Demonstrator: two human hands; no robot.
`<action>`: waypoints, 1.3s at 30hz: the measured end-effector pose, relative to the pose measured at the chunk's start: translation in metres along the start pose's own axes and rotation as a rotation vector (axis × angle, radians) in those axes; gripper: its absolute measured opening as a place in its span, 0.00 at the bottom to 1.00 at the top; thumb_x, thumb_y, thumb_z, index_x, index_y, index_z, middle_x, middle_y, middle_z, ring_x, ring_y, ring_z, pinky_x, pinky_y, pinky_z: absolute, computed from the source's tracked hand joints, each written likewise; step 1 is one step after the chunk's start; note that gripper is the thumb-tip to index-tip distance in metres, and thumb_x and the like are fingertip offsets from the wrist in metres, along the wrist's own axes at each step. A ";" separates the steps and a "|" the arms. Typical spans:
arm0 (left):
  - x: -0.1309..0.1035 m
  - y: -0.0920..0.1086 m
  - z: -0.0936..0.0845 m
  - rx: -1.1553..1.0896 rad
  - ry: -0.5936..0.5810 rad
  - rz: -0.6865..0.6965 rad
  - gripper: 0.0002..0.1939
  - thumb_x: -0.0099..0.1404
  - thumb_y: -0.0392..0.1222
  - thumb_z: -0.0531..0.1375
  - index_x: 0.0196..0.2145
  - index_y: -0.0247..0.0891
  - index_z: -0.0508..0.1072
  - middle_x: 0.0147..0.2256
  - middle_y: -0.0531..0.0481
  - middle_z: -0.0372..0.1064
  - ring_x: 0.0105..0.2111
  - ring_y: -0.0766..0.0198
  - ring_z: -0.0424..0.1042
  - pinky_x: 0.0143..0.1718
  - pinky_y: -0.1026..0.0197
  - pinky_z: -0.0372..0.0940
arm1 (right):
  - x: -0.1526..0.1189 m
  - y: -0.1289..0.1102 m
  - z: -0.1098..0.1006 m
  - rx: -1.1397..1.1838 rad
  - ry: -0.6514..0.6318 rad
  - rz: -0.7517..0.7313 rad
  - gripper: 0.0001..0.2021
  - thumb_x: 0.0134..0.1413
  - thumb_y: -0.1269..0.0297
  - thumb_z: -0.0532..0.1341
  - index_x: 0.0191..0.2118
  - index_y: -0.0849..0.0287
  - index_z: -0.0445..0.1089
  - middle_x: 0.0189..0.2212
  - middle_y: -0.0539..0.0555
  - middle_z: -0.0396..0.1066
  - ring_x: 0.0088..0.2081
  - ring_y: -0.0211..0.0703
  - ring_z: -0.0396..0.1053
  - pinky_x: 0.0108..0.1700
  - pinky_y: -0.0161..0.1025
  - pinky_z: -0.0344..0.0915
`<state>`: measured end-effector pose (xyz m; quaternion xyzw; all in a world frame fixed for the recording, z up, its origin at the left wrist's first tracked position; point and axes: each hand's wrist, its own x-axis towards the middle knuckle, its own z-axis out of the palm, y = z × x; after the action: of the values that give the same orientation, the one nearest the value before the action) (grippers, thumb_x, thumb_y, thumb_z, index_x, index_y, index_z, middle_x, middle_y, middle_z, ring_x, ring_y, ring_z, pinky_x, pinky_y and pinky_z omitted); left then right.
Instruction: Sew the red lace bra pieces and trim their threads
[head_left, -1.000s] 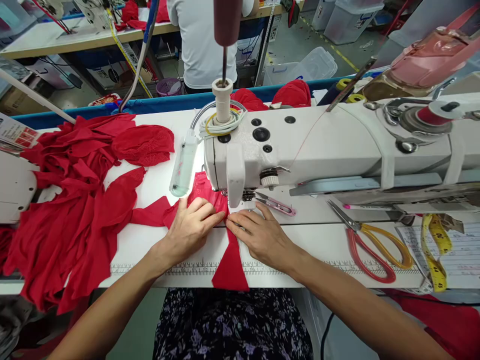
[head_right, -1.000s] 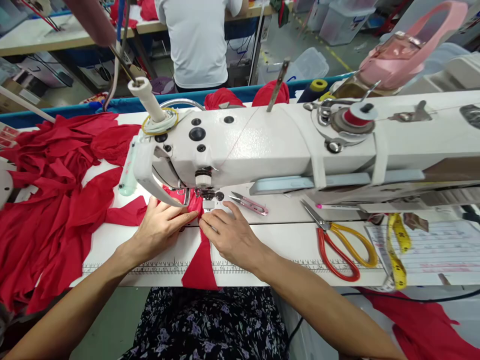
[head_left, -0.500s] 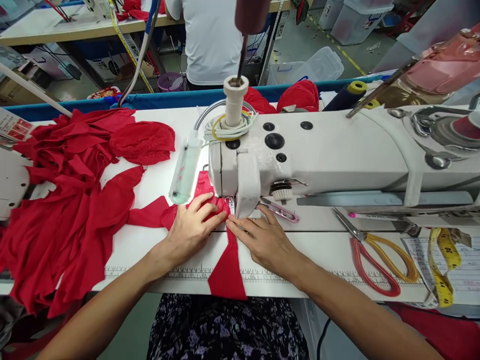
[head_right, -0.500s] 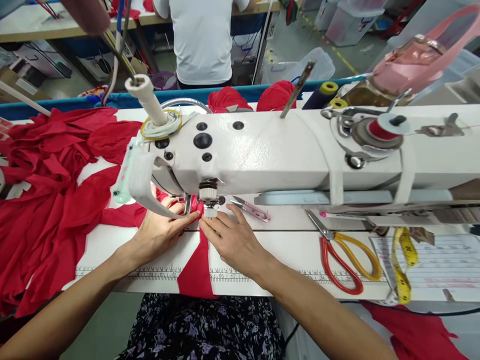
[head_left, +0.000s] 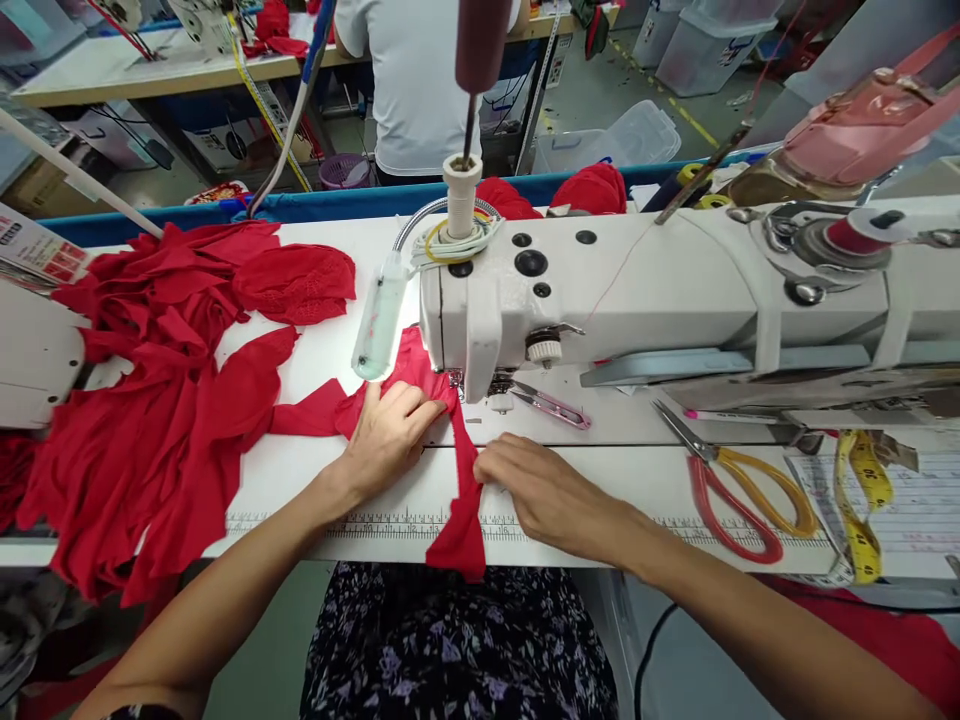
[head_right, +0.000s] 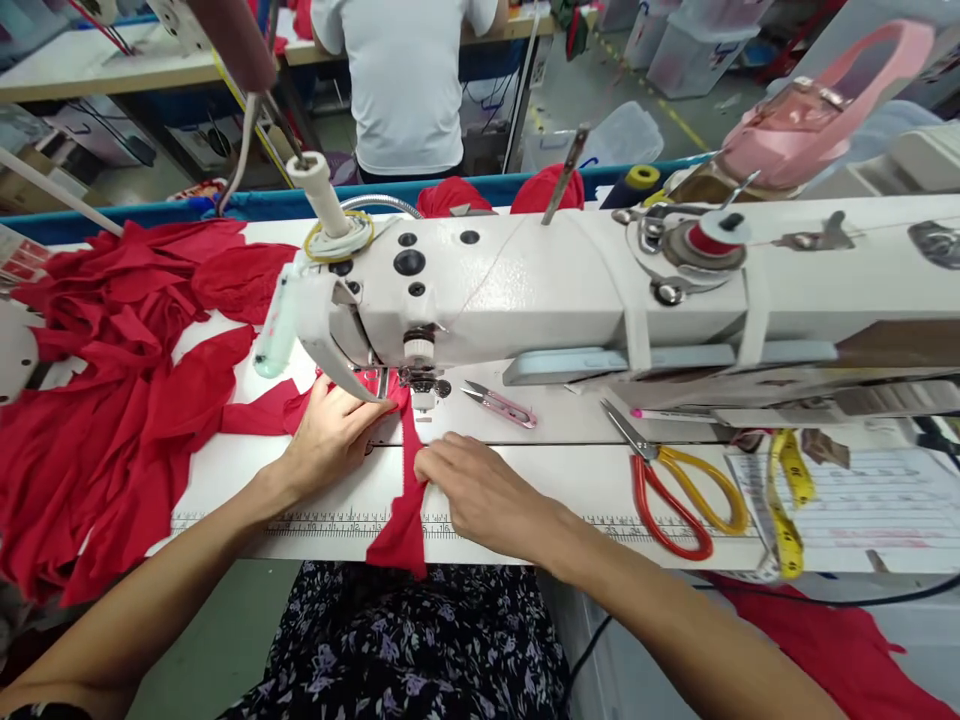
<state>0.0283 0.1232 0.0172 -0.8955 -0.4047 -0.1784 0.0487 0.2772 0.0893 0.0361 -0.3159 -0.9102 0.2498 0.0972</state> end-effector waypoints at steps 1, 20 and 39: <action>-0.001 -0.002 0.000 -0.016 -0.001 -0.006 0.16 0.65 0.26 0.52 0.46 0.37 0.74 0.32 0.47 0.71 0.36 0.58 0.68 0.47 0.46 0.60 | -0.006 -0.001 -0.006 0.009 -0.073 0.017 0.18 0.45 0.86 0.50 0.34 0.55 0.65 0.28 0.48 0.67 0.31 0.40 0.62 0.33 0.36 0.55; -0.005 -0.002 0.006 -0.107 -0.012 -0.053 0.22 0.63 0.24 0.52 0.49 0.40 0.74 0.32 0.50 0.67 0.36 0.60 0.64 0.58 0.38 0.53 | -0.029 -0.001 -0.038 0.221 -0.283 0.044 0.17 0.40 0.87 0.50 0.26 0.56 0.64 0.23 0.43 0.67 0.27 0.34 0.63 0.35 0.34 0.61; 0.007 0.006 -0.007 0.009 -0.045 0.050 0.17 0.64 0.25 0.53 0.45 0.37 0.75 0.31 0.50 0.71 0.37 0.58 0.69 0.59 0.27 0.50 | 0.023 0.016 0.012 -0.197 0.226 -0.192 0.22 0.55 0.83 0.52 0.52 0.61 0.70 0.50 0.55 0.74 0.51 0.45 0.66 0.47 0.43 0.54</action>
<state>0.0348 0.1224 0.0265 -0.9088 -0.3842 -0.1552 0.0483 0.2631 0.1096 0.0182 -0.2615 -0.9395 0.1120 0.1911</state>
